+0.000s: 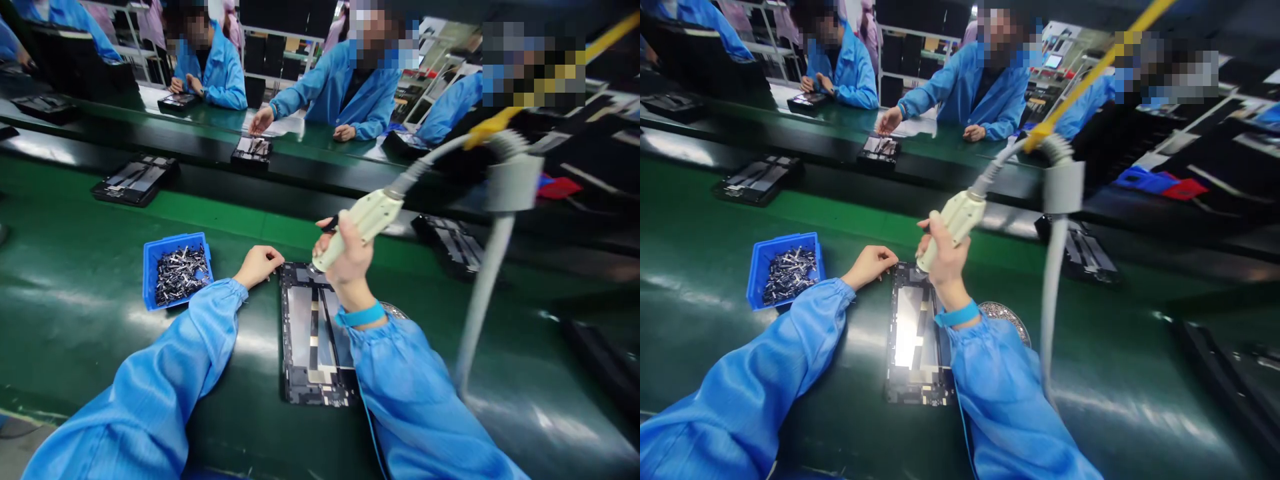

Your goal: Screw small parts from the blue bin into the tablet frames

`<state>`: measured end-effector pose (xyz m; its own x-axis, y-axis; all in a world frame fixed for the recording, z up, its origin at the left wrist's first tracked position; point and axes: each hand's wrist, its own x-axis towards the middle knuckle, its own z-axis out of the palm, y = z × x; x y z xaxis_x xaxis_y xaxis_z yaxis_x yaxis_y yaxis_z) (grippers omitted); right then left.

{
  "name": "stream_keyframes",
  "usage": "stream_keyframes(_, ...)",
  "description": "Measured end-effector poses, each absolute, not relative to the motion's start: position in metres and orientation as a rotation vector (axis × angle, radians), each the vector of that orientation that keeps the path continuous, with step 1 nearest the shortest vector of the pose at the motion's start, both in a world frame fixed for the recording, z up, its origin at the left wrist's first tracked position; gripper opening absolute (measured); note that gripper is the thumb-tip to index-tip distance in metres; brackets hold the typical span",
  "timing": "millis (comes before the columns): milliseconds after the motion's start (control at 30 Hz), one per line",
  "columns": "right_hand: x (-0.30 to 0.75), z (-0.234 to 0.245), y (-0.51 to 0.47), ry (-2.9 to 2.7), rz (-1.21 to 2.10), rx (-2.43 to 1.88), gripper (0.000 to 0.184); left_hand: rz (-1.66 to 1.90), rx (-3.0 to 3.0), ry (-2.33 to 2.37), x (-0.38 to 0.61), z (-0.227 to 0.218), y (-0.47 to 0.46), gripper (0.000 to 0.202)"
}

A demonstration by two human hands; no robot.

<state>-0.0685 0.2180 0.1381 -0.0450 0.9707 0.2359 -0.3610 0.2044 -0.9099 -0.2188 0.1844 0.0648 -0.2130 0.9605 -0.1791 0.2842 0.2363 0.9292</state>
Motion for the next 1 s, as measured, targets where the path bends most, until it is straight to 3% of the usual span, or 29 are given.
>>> stream_keyframes(400,-0.117,0.115,0.233,-1.134,1.211,-0.753,0.038,1.003,1.2,1.7,-0.217,0.048,0.189,0.011)
stream_keyframes(1000,-0.121,0.107,0.231,-1.145,1.217,-0.797,0.046,0.995,1.222,1.707,-0.22,0.044,0.188,0.012)
